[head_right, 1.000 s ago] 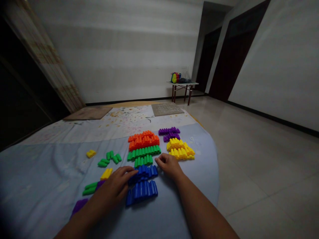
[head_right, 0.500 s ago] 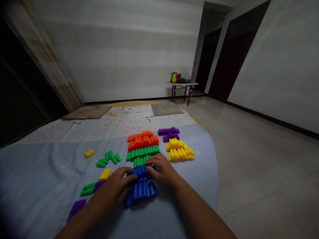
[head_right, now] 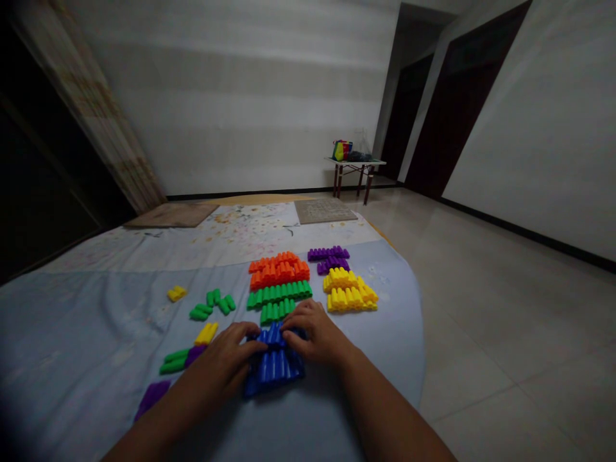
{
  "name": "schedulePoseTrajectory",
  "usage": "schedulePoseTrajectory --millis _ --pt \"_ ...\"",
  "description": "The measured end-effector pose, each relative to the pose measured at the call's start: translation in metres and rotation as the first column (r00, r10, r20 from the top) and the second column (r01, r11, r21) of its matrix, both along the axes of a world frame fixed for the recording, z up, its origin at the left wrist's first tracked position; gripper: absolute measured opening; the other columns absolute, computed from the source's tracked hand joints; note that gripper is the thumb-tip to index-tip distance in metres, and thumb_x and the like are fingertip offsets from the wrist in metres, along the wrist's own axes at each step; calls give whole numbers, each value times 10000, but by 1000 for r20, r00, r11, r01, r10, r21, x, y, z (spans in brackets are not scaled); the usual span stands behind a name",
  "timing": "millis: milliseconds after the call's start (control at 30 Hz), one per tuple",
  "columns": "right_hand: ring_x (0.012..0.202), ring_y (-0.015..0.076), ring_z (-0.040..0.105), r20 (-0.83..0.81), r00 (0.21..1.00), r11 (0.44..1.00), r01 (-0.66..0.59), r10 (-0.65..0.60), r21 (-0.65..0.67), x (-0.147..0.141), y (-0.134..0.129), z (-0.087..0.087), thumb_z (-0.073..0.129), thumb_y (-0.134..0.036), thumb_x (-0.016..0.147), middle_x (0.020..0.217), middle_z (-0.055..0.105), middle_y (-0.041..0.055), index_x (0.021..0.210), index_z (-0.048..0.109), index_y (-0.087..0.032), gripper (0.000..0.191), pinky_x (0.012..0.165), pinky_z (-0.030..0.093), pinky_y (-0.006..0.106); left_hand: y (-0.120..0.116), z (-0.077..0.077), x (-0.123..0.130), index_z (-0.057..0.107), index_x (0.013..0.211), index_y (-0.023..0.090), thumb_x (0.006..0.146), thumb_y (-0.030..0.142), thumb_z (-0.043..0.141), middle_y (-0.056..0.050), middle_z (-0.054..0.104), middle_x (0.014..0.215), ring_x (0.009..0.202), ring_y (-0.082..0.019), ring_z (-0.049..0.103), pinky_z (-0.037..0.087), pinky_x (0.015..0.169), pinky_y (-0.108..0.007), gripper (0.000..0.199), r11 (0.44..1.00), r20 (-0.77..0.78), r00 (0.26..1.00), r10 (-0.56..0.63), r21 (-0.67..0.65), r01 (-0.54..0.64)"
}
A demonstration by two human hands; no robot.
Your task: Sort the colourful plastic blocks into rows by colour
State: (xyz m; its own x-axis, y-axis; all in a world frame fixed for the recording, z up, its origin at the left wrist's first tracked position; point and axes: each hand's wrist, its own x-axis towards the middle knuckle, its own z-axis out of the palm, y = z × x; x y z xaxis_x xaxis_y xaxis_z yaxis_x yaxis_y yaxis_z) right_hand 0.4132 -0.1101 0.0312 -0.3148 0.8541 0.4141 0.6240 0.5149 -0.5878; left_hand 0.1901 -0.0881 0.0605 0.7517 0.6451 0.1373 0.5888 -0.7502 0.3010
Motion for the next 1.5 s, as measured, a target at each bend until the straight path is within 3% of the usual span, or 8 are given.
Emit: schedulePoseTrajectory --millis 367,533,733,900,1033,1200,1333,1500 --pt "912 184 519 -64 997 998 40 -43 -54 -4 2 -5 600 -259 784 875 664 27 865 655 -223 104 838 391 345 9 6 -2 611 983 203 768 102 399 -69 596 1042 988 -182 538 429 887 -354 318 995 49 999 5 -98 -1" --pt "885 178 522 -57 996 995 62 -66 -72 -8 5 -7 644 -292 751 854 638 25 833 628 -210 117 826 391 338 10 9 -5 603 1009 206 801 162 408 -67 609 1035 969 -176 549 437 876 -346 289 998 99 995 17 -63 -11" --pt "911 185 516 -50 994 993 91 -95 -80 -8 6 -9 655 -265 734 903 592 39 937 620 -215 211 827 399 340 16 2 -14 539 1157 257 786 307 515 -57 578 1167 1087 -214 505 391 941 -408 375 1000 96 995 28 -3 -28" --pt "915 188 518 -57 994 992 86 -91 -92 -8 6 -10 648 -256 735 901 591 44 961 625 -215 231 837 404 343 17 -5 -13 538 1154 248 765 324 562 -59 606 1131 1060 -217 521 385 932 -414 397 999 72 997 32 -27 -30" --pt "946 190 516 -118 987 993 100 -107 -65 -6 6 -10 607 -259 768 939 593 57 999 616 -208 236 846 415 339 17 -3 -13 529 1178 248 774 362 554 -65 607 1148 1077 -219 515 365 953 -423 420 998 81 996 47 -34 -44" --pt "889 175 542 -217 956 980 199 -196 -9 1 9 -12 524 -261 823 889 624 52 953 623 -200 174 809 432 320 29 18 -32 548 1172 234 808 450 463 -63 592 1188 1132 -222 492 342 984 -414 431 964 137 955 264 -18 -265" --pt "749 152 559 -224 930 957 284 -292 -67 6 12 -18 494 -314 836 806 633 47 858 644 -188 197 699 443 278 43 36 -61 604 1070 199 804 504 413 -64 637 1089 993 -209 577 427 874 -338 447 892 182 874 451 -41 -451" --pt "643 131 553 -213 902 925 350 -375 -146 7 14 -23 460 -356 842 724 647 27 740 633 -176 270 599 408 239 54 31 -79 645 924 201 791 513 382 -43 680 910 829 -193 611 442 714 -275 429 811 45 813 580 -119 -572"
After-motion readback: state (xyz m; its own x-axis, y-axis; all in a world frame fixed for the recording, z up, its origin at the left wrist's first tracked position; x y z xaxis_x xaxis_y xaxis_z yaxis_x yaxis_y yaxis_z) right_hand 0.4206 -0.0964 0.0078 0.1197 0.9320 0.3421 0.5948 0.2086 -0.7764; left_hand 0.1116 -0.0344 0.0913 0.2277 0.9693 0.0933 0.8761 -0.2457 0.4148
